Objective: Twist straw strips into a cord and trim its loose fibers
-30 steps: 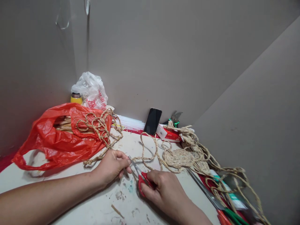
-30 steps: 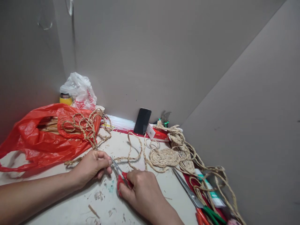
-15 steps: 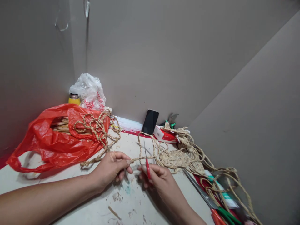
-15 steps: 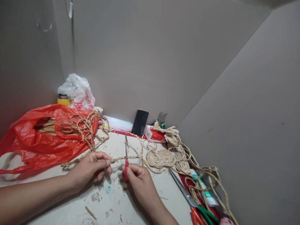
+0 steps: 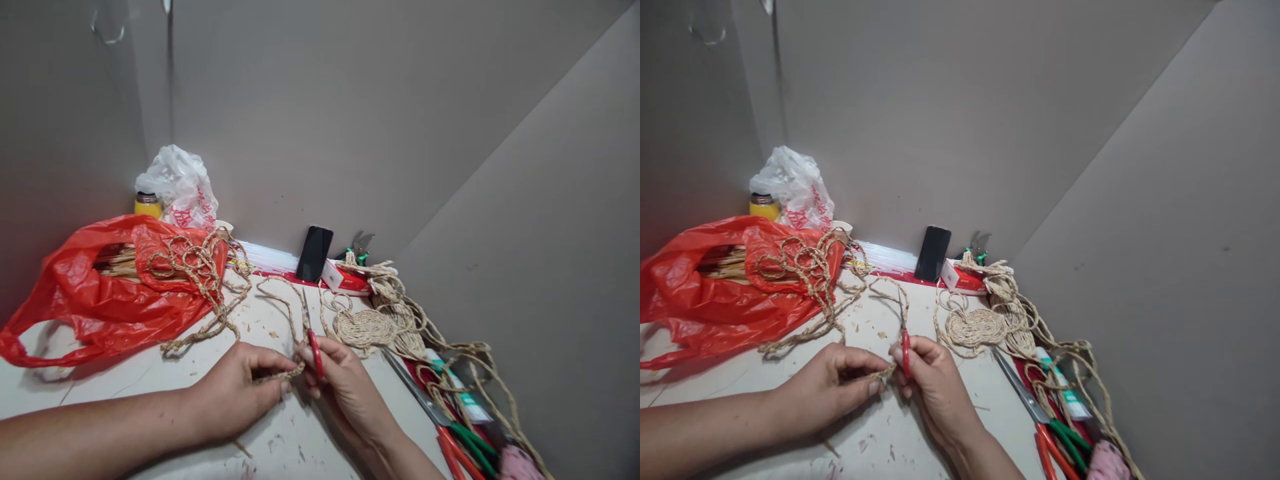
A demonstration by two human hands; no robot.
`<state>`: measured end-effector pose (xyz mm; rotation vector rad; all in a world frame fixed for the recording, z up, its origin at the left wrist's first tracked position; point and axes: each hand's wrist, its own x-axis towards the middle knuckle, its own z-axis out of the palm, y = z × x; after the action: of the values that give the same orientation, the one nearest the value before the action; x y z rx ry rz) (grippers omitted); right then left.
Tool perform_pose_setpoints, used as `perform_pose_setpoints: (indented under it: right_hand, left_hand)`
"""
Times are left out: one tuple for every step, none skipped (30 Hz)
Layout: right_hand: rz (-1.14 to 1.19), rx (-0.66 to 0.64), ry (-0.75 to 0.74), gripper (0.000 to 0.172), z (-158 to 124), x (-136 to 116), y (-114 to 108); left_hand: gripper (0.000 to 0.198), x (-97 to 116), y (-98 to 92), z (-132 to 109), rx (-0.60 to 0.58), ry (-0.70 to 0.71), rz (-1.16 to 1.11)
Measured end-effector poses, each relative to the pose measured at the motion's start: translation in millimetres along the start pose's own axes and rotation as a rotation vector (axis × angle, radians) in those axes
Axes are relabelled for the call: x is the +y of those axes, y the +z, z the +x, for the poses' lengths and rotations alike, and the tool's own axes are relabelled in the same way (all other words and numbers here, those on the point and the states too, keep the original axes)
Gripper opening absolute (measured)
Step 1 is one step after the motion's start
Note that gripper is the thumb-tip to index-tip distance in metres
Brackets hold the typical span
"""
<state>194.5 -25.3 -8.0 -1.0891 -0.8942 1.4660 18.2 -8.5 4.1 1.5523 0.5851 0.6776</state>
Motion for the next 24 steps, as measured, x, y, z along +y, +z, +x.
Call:
perform_pose_setpoints:
  right_hand:
    - [0.003,0.023,-0.039,0.028,0,-2,0]
    - [0.009,0.057,-0.084,0.028,0,-4,-1]
    - [0.019,0.095,-0.128,0.029,0,-7,-2]
    - [0.035,0.134,-0.169,0.029,0,-10,-4]
    - [0.055,0.174,-0.209,0.029,0,-13,-5]
    - [0.075,0.208,-0.243,0.029,0,-17,-7]
    - [0.092,0.242,-0.27,0.03,0,-20,-8]
    - [0.101,0.277,-0.294,0.03,0,-23,-10]
    - [0.101,0.316,-0.317,0.03,0,-26,-12]
    - [0.097,0.357,-0.337,0.03,1,-29,-14]
    - [0.091,0.398,-0.356,0.031,2,-32,-17]
    - [0.088,0.439,-0.377,0.031,3,-35,-20]
    - [0.088,0.484,-0.405,0.032,4,-38,-23]
    - [0.092,0.527,-0.436,0.032,5,-41,-26]
    - [0.098,0.57,-0.469,0.032,7,-43,-30]
    - [0.105,0.609,-0.502,0.032,8,-45,-32]
    - [0.111,0.637,-0.532,0.032,9,-46,-34]
    - [0.112,0.65,-0.553,0.031,9,-47,-35]
    - [0.107,0.644,-0.562,0.03,9,-46,-36]
    - [0.093,0.619,-0.561,0.029,9,-45,-35]
    - [0.071,0.584,-0.551,0.028,8,-43,-34]
    - [0.04,0.543,-0.536,0.027,6,-41,-33]
    - [0.005,0.503,-0.517,0.025,5,-38,-31]
    - [-0.032,0.466,-0.495,0.024,3,-34,-28]
  left_hand:
    - [0.025,-2,-0.8,-1,0.037,0.041,0.109]
    - [0.025,-5,-2.1,-1,0.09,0.09,0.244]
    - [0.025,-8,-3.7,-2,0.148,0.15,0.394]
    - [0.024,-10,-5.6,-3,0.205,0.223,0.543]
    - [0.022,-13,-7.6,-3,0.254,0.307,0.678]
    - [0.021,-14,-9.7,-3,0.291,0.395,0.793]
    - [0.02,-15,-11.6,-4,0.31,0.48,0.891]
    - [0.02,-15,-13.4,-4,0.319,0.56,0.975]
    - [0.02,-15,-15.0,-5,0.326,0.635,1.048]
    - [0.021,-14,-16.4,-6,0.327,0.7,1.115]
    - [0.023,-12,-17.4,-7,0.317,0.757,1.177]
    - [0.026,-11,-18.1,-9,0.299,0.801,1.232]
    - [0.03,-10,-18.3,-10,0.274,0.834,1.282]
    - [0.034,-9,-18.3,-11,0.243,0.856,1.324]
    - [0.037,-8,-17.9,-12,0.21,0.861,1.362]
    - [0.037,-8,-17.2,-12,0.188,0.839,1.391]
    - [0.032,-9,-16.5,-12,0.183,0.787,1.41]
    - [0.025,-9,-15.8,-11,0.18,0.695,1.415]
    - [0.018,-10,-15.3,-10,0.176,0.575,1.4]
    - [0.016,-11,-15.1,-8,0.171,0.441,1.362]
    - [0.018,-11,-15.1,-7,0.174,0.323,1.302]
    - [0.017,-10,-15.3,-5,0.194,0.254,1.224]
    - [0.016,-9,-15.5,-4,0.229,0.237,1.137]
    - [0.017,-7,-15.5,-4,0.271,0.26,1.043]
